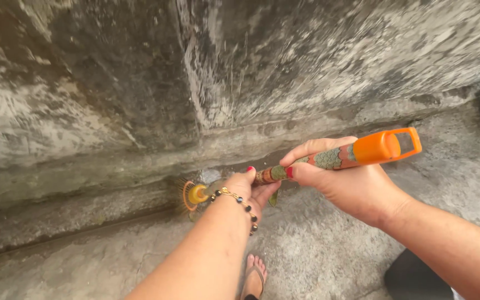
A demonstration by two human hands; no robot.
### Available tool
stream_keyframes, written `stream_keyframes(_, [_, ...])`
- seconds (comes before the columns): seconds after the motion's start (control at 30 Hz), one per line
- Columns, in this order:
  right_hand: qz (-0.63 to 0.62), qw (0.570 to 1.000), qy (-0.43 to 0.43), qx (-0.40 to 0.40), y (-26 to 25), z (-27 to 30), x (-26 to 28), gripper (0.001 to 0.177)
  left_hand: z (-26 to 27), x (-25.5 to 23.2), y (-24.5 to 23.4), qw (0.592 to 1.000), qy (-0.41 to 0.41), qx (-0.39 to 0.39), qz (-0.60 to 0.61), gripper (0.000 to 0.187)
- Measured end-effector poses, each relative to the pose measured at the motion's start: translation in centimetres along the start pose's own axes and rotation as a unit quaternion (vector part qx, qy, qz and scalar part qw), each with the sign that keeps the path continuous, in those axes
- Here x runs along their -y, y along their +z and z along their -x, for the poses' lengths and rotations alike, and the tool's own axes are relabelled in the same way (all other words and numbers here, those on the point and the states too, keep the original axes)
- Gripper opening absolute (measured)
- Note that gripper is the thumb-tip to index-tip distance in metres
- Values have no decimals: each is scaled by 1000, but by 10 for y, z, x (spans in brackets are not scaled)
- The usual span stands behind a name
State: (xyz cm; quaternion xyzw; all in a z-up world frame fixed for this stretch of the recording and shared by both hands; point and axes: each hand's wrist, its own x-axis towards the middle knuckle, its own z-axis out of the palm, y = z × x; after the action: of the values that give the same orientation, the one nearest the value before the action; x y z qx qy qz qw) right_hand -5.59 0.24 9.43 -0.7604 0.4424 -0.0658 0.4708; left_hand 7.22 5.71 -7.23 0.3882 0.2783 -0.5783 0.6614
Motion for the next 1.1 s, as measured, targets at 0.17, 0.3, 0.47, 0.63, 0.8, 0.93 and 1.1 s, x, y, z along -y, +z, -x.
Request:
stream_keyframes(0.17, [-136,990,-34,26,-4,-6,7,19,21,-5,16,999,29,-24,12,25])
stream_keyframes(0.3, [-148,987,-34,53,7,-13,26,19,63,-28,16,996,60,-66,20,22])
stream_keyframes(0.47, [-134,985,-65,84,41,-24,57,20,87,-65,-8,984,111,-103,92,19])
stream_keyframes(0.63, [-148,979,-97,105,97,-30,101,18,94,-122,-47,974,154,-108,123,23])
stream_keyframes(0.8, [-203,963,-99,146,188,-39,107,17,113,-180,-117,960,176,-181,126,35])
stream_keyframes(0.93, [-239,953,-56,178,257,-30,106,19,88,-201,-186,968,170,-154,101,28])
stream_keyframes(1.1, [-165,970,24,177,281,-27,91,22,39,-198,-221,978,128,-89,135,18])
